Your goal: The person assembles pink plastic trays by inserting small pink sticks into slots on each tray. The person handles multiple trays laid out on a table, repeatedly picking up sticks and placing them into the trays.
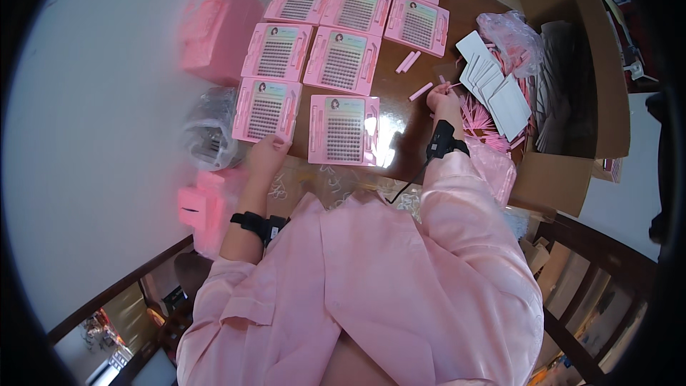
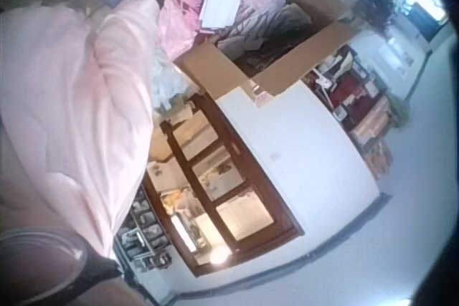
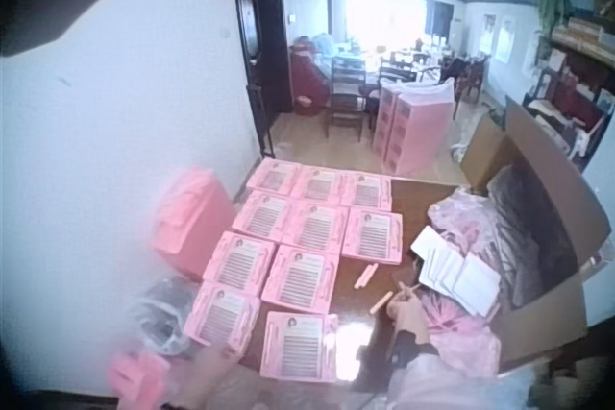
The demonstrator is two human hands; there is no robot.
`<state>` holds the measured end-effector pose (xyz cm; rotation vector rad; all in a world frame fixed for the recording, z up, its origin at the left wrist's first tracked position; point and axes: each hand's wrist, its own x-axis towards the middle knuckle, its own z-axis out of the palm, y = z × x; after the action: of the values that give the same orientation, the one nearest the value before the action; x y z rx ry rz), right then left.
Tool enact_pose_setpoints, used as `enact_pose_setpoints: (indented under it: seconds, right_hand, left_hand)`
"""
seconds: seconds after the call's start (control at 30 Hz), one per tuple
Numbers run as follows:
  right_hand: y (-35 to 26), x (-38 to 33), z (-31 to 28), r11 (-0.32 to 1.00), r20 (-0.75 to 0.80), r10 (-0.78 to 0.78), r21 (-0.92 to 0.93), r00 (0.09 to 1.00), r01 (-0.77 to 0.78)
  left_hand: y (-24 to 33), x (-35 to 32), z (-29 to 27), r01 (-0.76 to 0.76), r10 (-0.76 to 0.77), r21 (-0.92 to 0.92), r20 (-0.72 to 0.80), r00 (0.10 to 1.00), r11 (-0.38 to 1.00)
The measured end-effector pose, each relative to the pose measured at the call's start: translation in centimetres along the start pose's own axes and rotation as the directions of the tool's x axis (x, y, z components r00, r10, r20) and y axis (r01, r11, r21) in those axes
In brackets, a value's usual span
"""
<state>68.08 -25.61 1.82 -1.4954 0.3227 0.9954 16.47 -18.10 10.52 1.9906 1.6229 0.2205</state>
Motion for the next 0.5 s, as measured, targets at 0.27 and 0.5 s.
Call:
enact_pose_setpoints:
  seconds: [0.27,0.5]
  right_hand:
    - [-0.6,-7.0,0.1,0.628,0.142,-0.075,0.775,0.987,-0.064]
    - [2.3,-20.5,-2.3,0.745,0.333,0.247,0.535,0.910,-0.398]
  left_hand:
    - [-3.3,-2.7,-3.2,0.191,-0.207,-0.265,-0.035,0.978,0.945]
    - [-2.9,0.1,-5.5,0.168,-0.192,-0.571,0.018,0.981,0.804]
